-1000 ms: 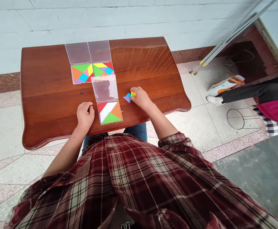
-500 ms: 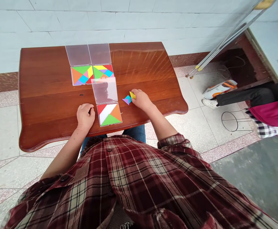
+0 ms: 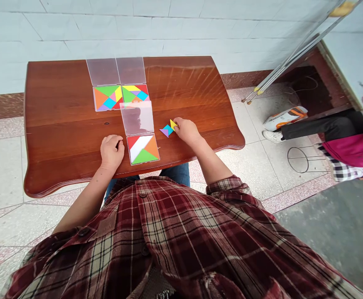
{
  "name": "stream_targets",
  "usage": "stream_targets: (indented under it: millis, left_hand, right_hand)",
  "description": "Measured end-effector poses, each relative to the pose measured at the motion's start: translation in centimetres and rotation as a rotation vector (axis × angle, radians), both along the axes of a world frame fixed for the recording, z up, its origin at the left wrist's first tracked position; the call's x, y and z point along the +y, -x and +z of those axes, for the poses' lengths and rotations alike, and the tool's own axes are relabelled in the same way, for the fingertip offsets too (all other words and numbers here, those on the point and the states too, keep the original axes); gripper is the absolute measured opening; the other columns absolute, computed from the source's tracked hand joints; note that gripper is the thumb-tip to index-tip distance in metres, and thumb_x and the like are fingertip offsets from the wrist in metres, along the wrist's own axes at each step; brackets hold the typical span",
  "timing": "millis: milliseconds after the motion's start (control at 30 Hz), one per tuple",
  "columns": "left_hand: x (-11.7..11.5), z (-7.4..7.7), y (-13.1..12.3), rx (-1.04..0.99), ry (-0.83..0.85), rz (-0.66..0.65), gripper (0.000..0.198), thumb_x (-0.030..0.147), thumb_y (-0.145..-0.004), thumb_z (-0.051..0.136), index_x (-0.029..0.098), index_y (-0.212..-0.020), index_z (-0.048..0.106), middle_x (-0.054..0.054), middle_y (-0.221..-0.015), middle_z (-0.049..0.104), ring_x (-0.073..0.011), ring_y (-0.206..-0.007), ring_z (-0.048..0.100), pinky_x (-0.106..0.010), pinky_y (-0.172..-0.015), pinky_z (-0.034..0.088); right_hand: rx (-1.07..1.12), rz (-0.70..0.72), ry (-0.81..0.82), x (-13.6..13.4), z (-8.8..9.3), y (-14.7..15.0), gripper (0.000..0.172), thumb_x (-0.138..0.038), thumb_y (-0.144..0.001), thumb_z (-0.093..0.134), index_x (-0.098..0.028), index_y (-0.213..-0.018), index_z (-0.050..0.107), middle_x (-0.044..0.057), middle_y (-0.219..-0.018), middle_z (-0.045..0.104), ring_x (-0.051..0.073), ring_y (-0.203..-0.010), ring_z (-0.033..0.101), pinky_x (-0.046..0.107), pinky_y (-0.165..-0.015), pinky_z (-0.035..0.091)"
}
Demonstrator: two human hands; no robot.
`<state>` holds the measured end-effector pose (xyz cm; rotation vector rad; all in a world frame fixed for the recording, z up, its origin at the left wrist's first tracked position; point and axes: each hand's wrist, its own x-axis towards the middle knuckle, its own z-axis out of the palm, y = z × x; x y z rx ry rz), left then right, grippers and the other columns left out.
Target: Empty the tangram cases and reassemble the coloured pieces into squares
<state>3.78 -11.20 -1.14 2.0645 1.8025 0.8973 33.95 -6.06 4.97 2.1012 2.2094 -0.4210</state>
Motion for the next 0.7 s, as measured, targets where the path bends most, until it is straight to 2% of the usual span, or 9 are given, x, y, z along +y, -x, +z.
stream_targets:
  millis: [300, 533, 700]
  left_hand:
    - [0.0, -0.1, -0.1, -0.005, 0.007, 0.006, 0.011, 0.022, -0.083, 0.047, 0.022, -0.083, 0.058, -0.006, -0.095, 0.068, -0.0233, -0.092, 0.060, -0.042, -0.090, 0.047]
    - [0.0, -0.2, -0.1, -0.013, 0.018, 0.018, 0.012, 0.022, -0.082, 0.047, 0.022, -0.082, 0.059, -0.006, -0.096, 0.068, -0.0248, -0.094, 0.061, -0.045, -0.092, 0.047]
    - [0.0, -0.4, 0.0, -0.007, 0.001, 0.016, 0.013, 0.023, -0.081, 0.046, 0.022, -0.082, 0.059, -0.007, -0.096, 0.069, -0.0254, -0.093, 0.061, -0.046, -0.091, 0.048]
  right_hand:
    - [0.105, -0.012, -0.019, -0.1, -1.2, -1.1, 0.035, -0.020, -0.086, 0.050, -0.018, -0.119, 0.063, 0.010, -0.106, 0.072, 0.026, -0.091, 0.064, 0.032, -0.075, 0.044]
    - [0.471, -0.063, -0.103, -0.8, -2.2, -1.4, 0.026, -0.025, -0.083, 0.052, -0.015, -0.103, 0.066, 0.004, -0.085, 0.068, 0.016, -0.072, 0.056, 0.028, -0.070, 0.040]
    - [0.660, 0.036, -0.025, -1.5, -2.6, 0.9, 0.020, -0.027, -0.083, 0.054, -0.016, -0.095, 0.066, -0.001, -0.074, 0.063, 0.013, -0.069, 0.051, 0.028, -0.078, 0.041]
